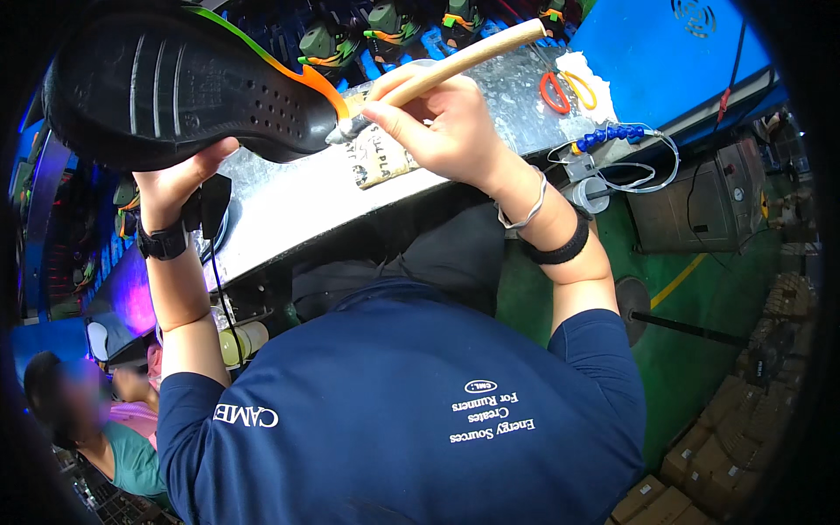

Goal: Apply adhesive to the edges of shoe soles using a brush and place them on a conveyor.

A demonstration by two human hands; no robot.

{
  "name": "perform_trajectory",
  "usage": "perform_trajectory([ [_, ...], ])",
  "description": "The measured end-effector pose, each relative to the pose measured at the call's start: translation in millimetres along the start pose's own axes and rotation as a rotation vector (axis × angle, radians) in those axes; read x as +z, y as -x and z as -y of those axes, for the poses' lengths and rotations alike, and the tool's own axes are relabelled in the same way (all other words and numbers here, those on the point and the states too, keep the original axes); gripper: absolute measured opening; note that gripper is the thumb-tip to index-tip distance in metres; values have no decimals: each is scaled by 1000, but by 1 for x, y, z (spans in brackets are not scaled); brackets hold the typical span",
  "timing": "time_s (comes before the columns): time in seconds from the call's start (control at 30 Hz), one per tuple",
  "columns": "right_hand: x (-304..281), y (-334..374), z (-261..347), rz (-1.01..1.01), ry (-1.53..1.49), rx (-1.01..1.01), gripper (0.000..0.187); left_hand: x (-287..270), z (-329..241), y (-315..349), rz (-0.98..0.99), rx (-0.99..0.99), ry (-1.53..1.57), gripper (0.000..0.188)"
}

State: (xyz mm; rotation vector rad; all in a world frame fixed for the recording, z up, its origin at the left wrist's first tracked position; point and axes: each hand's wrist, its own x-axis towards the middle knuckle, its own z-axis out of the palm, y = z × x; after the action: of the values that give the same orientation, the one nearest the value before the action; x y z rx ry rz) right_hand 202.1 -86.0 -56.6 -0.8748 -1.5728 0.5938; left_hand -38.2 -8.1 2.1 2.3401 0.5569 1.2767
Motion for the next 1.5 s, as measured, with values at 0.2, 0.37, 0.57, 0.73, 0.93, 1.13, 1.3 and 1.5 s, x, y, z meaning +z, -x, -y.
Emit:
perform_trajectory([
  [0.2, -6, -3, 8, -66, -176, 183, 10, -2, 3, -1, 31, 95, -5, 39],
  [0.37, -10, -10, -13, -131, -73, 80, 9, -3, 6, 0, 40, 64, 1, 38],
  [0.57, -3, 0, -3, -58, -111, 123, 8, -3, 14, 0, 57, 32, 21, 38],
  [0.73, -12, -6, -6, -101, -150, 175, 8, 1, 20, -3, -6, 17, 123, 39],
  [0.93, -11, -12, -16, -81, -14, 106, 8, 11, 16, -13, -24, -39, 344, 45],
  [1.13, -8, -20, -19, -73, -45, 43, 9, 11, 47, -8, 103, -218, 496, 56],
  [1.3, -5, -25, -18, -116, -54, 10, 10, 17, 55, -11, 82, -230, 638, 60],
  [1.5, -7, -17, -5, -105, -53, 22, 7, 13, 58, -8, 102, -269, 630, 61],
])
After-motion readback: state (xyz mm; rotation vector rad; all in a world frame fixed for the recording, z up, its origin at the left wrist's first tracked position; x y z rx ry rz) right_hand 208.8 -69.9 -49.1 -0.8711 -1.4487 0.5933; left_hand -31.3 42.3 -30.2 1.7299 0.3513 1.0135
